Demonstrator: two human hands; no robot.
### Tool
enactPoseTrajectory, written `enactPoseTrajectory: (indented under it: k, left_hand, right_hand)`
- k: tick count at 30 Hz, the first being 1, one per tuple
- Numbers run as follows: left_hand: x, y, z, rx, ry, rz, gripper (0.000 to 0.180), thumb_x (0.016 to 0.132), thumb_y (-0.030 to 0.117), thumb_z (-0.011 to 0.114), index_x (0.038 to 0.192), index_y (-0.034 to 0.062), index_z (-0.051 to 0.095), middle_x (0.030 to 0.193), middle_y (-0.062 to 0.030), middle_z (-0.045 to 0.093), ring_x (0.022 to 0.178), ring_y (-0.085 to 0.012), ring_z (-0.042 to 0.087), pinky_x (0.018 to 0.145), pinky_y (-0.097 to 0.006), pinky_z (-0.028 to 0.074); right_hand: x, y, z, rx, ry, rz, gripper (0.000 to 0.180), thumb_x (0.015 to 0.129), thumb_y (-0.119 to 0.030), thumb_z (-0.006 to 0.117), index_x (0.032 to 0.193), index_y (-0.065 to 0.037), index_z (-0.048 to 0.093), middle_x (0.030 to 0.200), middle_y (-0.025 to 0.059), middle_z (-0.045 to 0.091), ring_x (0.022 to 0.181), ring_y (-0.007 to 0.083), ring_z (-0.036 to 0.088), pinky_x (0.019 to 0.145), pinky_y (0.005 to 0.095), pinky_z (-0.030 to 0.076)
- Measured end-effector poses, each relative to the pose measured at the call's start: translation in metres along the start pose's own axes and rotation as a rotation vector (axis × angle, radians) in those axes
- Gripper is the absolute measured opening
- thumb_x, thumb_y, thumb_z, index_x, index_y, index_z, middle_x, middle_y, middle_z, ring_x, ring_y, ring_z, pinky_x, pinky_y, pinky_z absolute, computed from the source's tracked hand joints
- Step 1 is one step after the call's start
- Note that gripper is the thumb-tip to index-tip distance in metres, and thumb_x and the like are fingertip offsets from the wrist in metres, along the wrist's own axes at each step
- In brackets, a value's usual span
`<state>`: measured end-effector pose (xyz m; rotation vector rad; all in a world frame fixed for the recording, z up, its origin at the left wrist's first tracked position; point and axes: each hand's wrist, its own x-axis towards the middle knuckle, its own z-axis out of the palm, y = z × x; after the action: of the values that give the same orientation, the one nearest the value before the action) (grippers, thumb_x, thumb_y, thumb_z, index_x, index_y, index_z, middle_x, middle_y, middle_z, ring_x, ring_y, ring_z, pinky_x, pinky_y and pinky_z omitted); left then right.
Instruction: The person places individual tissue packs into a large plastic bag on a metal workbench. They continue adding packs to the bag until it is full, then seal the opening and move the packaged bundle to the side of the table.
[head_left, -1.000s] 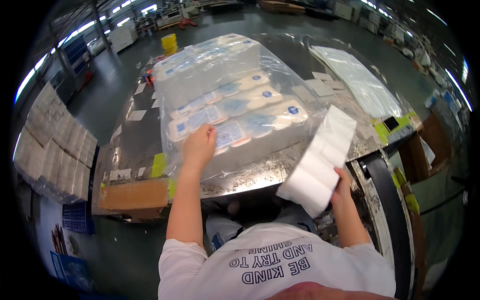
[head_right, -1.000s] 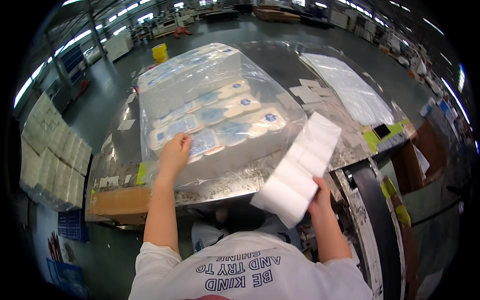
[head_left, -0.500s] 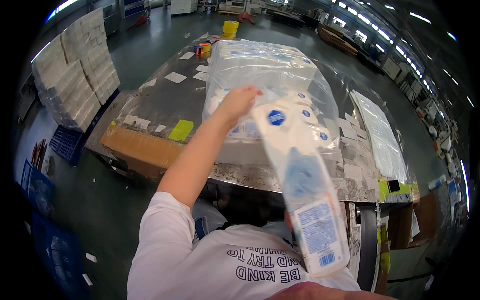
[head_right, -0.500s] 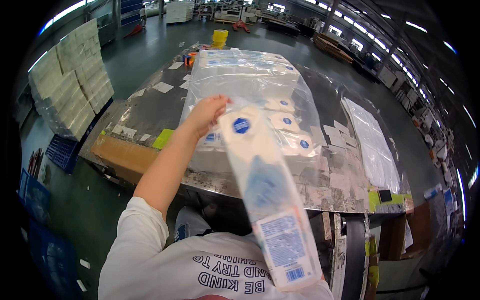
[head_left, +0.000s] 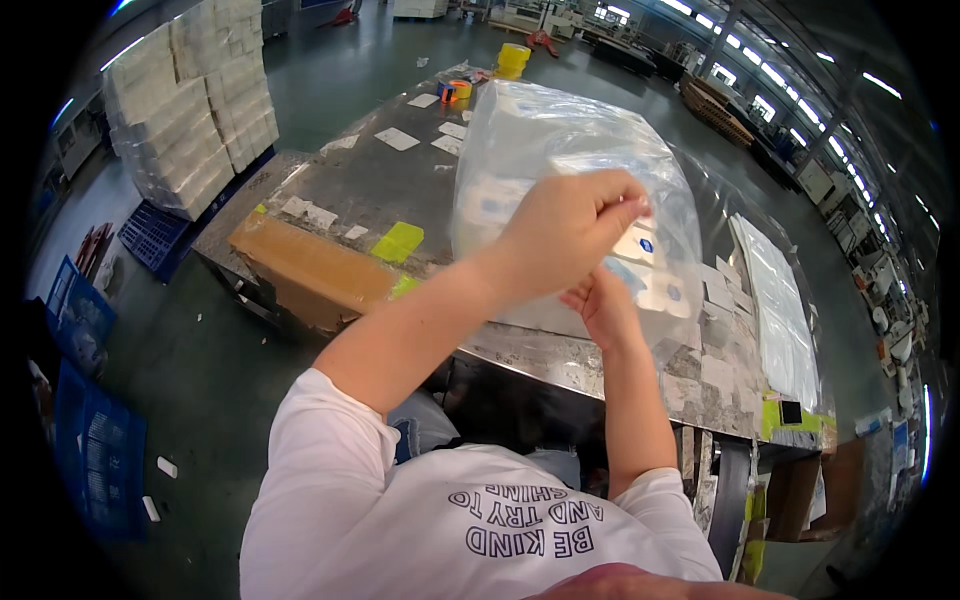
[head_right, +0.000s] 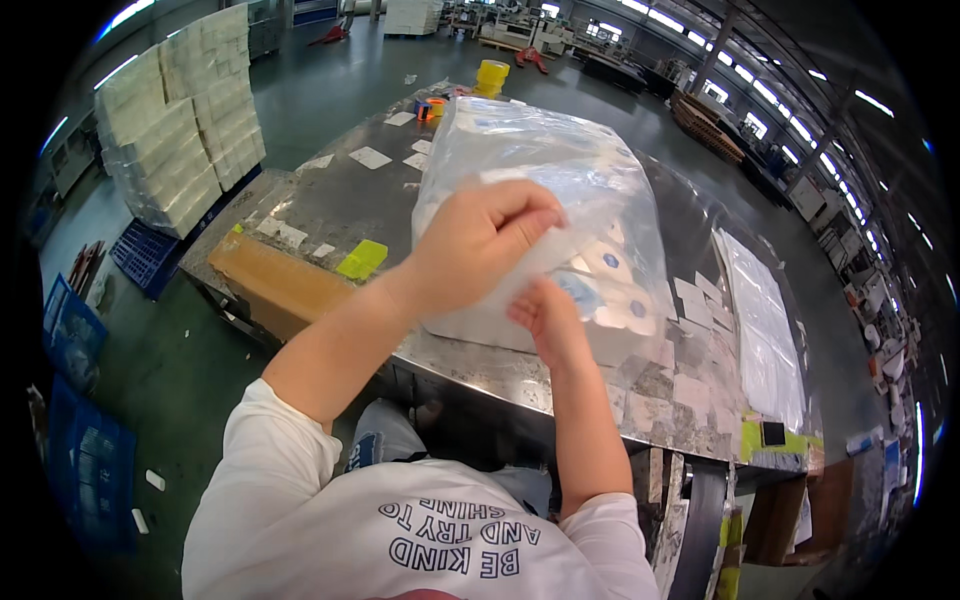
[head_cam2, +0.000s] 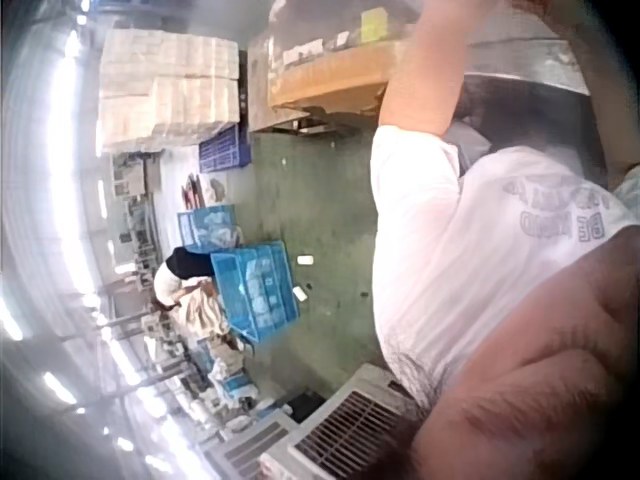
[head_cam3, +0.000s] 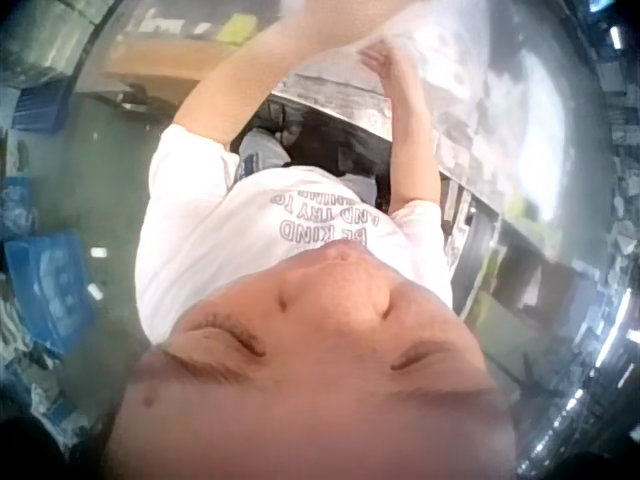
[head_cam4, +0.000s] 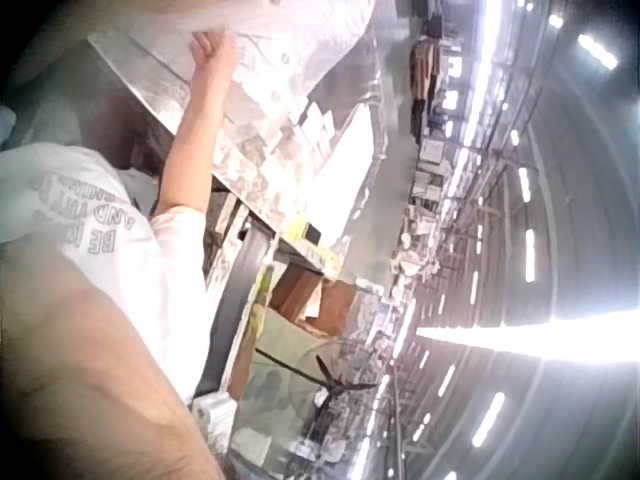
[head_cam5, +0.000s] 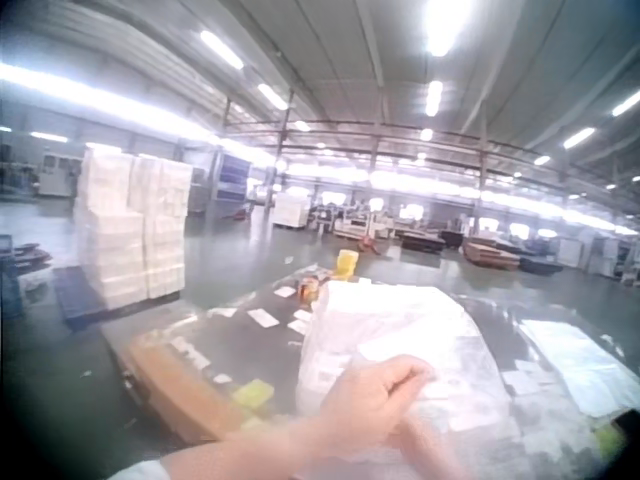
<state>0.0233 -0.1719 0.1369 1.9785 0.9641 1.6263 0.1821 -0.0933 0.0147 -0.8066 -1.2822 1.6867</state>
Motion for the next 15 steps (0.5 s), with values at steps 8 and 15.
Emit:
enactPoseTrajectory:
  k: [8,15]
  left_hand:
    - [-0.047,-0.048,0.050,0.330,-0.170,0.188,0.018,0.093,0.021,0.055,0.099,0.0080,0.067,0.084,-0.0125,0.067,0.076,-0.0324,0.065,0.069,-0.041,0.050]
    - [-0.071,-0.060,0.065,0.292,-0.238,-0.062,0.017,0.093,0.024,0.055,0.097,0.0106,0.065,0.084,-0.0118,0.067,0.078,-0.0332,0.065,0.067,-0.043,0.050]
  right_hand:
    - [0.064,-0.010,0.015,-1.179,-0.193,-0.441,0.042,0.091,-0.027,0.060,0.124,-0.001,0.057,0.113,0.0208,0.065,0.098,0.0391,0.063,0.087,0.0435,0.048]
    - [0.142,0.028,-0.006,-1.561,-0.131,-0.692,0.060,0.090,-0.038,0.061,0.139,-0.005,0.046,0.143,0.0196,0.044,0.131,0.0365,0.043,0.104,0.0480,0.039]
